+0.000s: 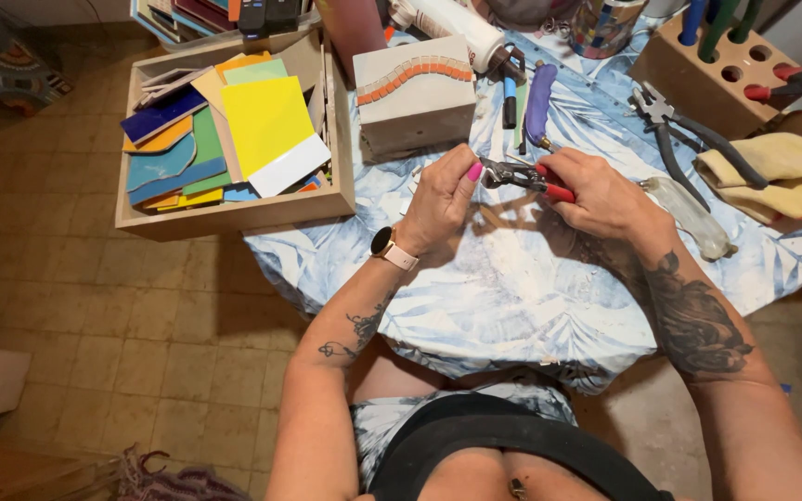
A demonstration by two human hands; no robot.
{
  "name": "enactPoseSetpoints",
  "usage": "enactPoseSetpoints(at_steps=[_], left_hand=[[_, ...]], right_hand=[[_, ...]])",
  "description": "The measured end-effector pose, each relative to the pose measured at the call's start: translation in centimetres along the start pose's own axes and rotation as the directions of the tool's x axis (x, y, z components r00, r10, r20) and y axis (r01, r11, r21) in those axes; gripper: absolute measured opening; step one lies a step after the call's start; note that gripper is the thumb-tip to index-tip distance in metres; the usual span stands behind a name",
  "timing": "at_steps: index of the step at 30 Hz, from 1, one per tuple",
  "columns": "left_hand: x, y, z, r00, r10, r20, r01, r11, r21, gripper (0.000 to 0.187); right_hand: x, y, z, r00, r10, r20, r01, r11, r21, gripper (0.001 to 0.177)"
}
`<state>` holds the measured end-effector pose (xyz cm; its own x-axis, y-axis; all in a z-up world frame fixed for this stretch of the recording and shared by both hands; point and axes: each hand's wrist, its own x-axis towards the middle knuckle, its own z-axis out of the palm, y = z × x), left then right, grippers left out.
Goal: Cutting small mosaic tiles with nippers and placing them on a work surface.
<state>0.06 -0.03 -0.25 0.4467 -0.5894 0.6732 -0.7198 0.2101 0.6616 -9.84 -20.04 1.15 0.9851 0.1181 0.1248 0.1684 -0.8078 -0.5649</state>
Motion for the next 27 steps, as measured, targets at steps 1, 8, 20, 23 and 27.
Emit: enactPoseSetpoints(at_steps=[1,8,20,23,27], left_hand=[[0.0,0.0,0.1,1.0,0.0,0.0,0.0,1.0,0.0,0.024],[-0.1,-0.2,0.2,1.0,0.011,-0.02,-0.012,1.0,-0.022,0.024],[0.0,0.3,0.0,0.999,0.013,-0.039,-0.014,0.999,-0.045,0.024],[-0.3,0.2,0.0,0.999,0.001,-0.046,-0.003,0.999,-0.048,0.024],[0.0,0.7,0.0,0.998,-0.02,-0.066,0.014,0.996,-0.091,0.024]], right_hand=[[0.0,0.0,0.0,1.0,0.0,0.0,0.0,1.0,0.0,0.044],[0.0,0.3,0.2,1.0,0.011,0.004,-0.011,1.0,0.013,0.042],[0.0,2.3,1.2,0.998,-0.027,-0.055,0.027,1.0,0.0,0.035],[-0.2,0.5,0.4,0.997,-0.047,-0.054,0.047,0.999,-0.008,0.038],[-1.3,-2.5,-1.7,0.999,-0.035,-0.039,0.033,0.998,-0.051,0.041]])
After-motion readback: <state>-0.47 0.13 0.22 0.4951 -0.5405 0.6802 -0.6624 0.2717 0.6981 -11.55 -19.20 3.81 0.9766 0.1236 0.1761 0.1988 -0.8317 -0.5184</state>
